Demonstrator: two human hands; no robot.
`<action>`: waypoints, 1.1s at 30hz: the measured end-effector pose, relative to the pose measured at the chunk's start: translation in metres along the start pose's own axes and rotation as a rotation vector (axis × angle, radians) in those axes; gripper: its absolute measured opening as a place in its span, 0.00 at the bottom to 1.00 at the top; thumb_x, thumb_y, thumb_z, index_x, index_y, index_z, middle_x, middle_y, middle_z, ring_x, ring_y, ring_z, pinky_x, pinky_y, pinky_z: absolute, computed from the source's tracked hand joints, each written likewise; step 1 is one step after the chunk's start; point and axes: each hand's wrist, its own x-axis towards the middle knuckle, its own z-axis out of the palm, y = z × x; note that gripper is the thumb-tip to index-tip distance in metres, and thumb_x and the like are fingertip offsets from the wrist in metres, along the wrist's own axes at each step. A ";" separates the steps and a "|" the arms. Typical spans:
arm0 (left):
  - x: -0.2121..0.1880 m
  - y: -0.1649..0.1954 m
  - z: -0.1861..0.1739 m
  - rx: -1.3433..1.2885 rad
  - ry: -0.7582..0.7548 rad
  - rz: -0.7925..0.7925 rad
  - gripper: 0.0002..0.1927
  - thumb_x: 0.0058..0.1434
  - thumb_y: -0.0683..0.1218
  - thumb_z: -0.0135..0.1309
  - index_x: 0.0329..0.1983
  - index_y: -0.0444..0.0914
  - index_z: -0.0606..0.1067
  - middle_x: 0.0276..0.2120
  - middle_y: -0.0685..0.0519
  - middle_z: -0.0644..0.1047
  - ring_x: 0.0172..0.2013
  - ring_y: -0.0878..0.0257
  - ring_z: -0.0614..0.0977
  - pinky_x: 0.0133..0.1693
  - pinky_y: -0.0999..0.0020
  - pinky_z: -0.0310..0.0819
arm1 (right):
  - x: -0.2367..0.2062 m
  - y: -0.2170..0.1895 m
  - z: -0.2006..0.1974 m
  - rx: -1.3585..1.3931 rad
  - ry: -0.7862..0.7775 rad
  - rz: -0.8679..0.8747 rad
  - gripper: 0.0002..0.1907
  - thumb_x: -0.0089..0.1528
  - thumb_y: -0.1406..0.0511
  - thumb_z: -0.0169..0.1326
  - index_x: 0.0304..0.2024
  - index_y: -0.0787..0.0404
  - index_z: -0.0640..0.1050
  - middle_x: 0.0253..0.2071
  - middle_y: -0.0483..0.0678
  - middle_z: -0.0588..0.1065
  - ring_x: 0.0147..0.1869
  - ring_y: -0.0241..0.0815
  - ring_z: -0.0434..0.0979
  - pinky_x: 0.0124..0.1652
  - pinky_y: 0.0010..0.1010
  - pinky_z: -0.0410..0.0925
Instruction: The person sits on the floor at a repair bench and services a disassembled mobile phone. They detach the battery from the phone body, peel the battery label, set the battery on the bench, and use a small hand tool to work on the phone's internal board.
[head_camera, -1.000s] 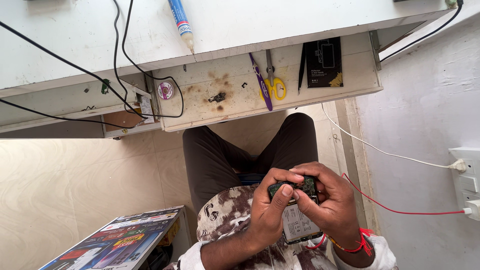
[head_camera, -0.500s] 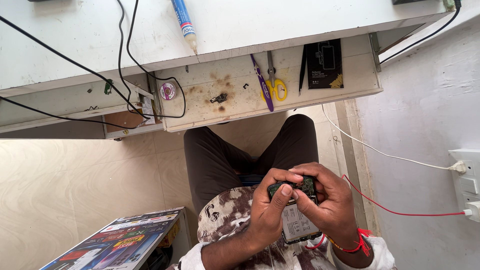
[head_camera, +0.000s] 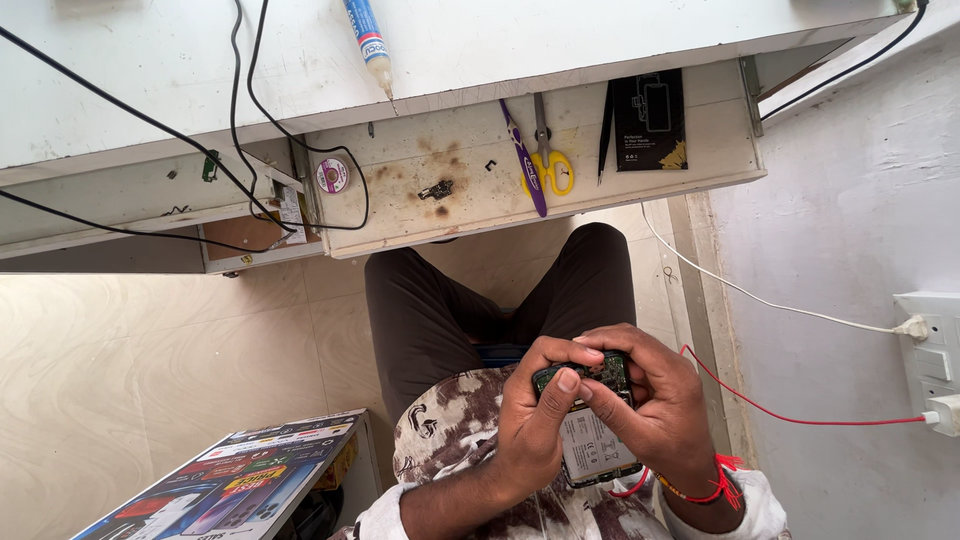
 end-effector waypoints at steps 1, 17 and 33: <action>0.000 -0.001 0.000 0.003 0.000 0.005 0.14 0.78 0.49 0.44 0.54 0.33 0.71 0.43 0.49 0.77 0.43 0.68 0.80 0.46 0.72 0.78 | 0.000 0.000 0.000 -0.007 0.002 0.005 0.19 0.59 0.70 0.63 0.51 0.68 0.77 0.46 0.50 0.78 0.41 0.28 0.78 0.36 0.18 0.74; 0.002 -0.003 0.000 -0.021 0.003 -0.004 0.13 0.78 0.48 0.44 0.54 0.33 0.71 0.43 0.48 0.77 0.44 0.68 0.80 0.47 0.71 0.78 | 0.002 0.002 -0.002 0.006 0.001 0.001 0.19 0.59 0.70 0.63 0.52 0.69 0.77 0.47 0.50 0.78 0.43 0.29 0.79 0.38 0.19 0.75; 0.004 -0.008 -0.001 0.012 0.014 -0.004 0.14 0.78 0.49 0.44 0.54 0.34 0.71 0.43 0.49 0.77 0.45 0.68 0.80 0.48 0.71 0.78 | 0.004 0.007 -0.004 0.002 0.007 0.016 0.19 0.58 0.70 0.64 0.52 0.68 0.78 0.44 0.48 0.78 0.40 0.26 0.77 0.35 0.16 0.72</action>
